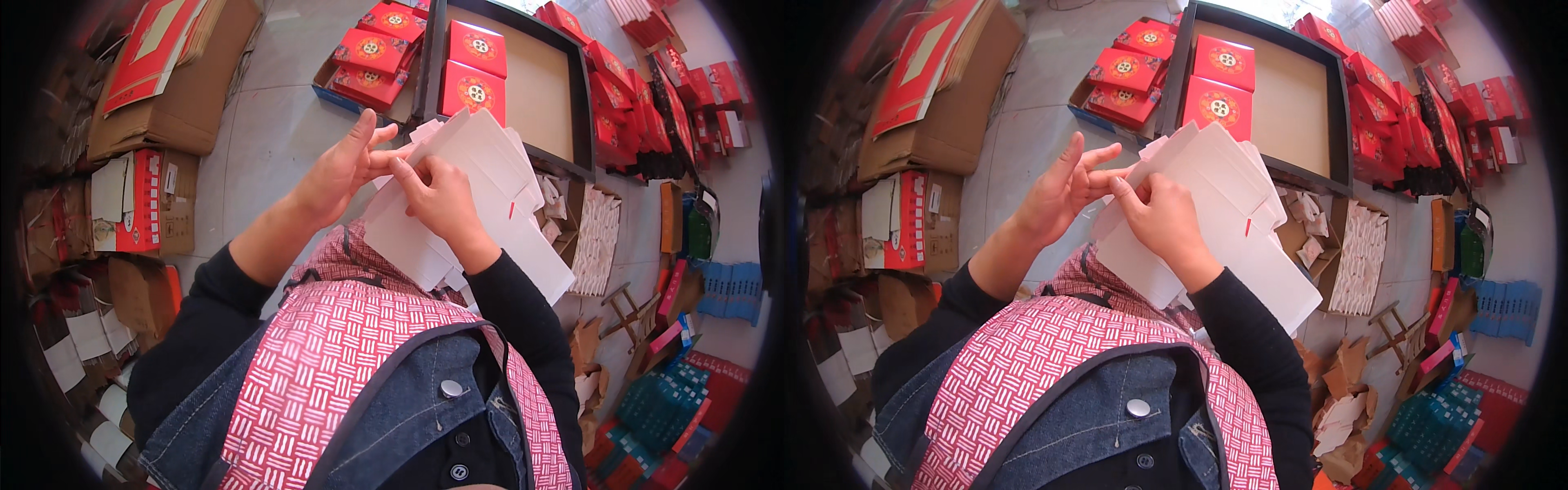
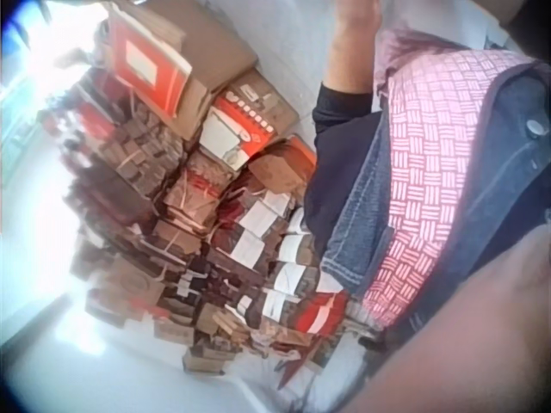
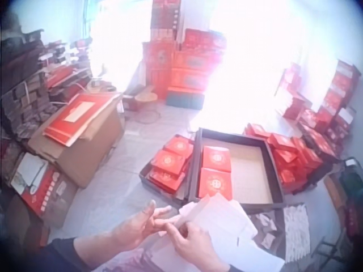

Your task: The person assembles small red boxes by folding flat white cardboard pieces and inserting them into red printed covers. They repeatedly pick up a flat piece, fold it into a box shape, and place the finished unit into a larger tray.

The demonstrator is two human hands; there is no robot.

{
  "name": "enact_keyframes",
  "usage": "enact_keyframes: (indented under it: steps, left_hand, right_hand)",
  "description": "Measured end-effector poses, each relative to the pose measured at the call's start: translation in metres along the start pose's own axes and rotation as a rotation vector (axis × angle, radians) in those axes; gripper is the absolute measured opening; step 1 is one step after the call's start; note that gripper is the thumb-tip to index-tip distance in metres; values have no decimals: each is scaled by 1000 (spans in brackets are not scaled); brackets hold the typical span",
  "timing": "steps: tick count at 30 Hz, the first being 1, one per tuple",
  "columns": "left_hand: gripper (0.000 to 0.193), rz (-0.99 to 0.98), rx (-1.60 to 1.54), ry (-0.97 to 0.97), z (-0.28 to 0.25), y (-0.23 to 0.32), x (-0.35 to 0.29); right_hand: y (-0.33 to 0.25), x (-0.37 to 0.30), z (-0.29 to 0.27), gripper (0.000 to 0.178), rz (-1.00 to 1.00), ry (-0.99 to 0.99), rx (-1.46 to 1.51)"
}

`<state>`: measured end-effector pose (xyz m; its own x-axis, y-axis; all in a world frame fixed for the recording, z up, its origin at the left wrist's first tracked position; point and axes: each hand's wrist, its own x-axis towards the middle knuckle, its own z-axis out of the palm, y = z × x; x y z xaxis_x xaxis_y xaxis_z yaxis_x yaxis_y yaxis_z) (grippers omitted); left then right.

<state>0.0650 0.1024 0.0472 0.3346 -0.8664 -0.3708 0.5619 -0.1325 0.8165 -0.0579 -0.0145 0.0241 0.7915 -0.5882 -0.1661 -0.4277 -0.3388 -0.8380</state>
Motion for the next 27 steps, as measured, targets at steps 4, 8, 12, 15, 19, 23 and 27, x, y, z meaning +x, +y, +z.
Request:
enact_keyframes:
  steps: [4, 8, 12, 15, 19, 23, 27]
  left_hand:
    - [85, -15, -39, 1, -3, 0, -1]
    - [81, -18, -63, 3, -6, -1, 1]
    - [79, 364, 452, 11, -9, -1, 0]
    - [78, 753, 676, -252, -9, -3, -1]
    - [34, 701, 665, -138, 33, 14, 9]
    - [18, 872, 632, -112, 52, 47, 24]
    - [23, 1035, 677, -366, 79, 73, 27]
  right_hand:
    - [-6, -5, -7, 39, 145, -91, 157]
    - [7, -7, -10, 30, 122, -133, 392]
    - [4, -22, -22, 23, 75, -88, 751]
    - [-18, -39, -47, 22, 11, -21, 792]
    - [-42, -31, -83, 23, -289, 238, 342]
    - [-109, -49, -147, 24, -831, 709, -594]
    - [-121, -53, -206, 21, -958, 470, -1132]
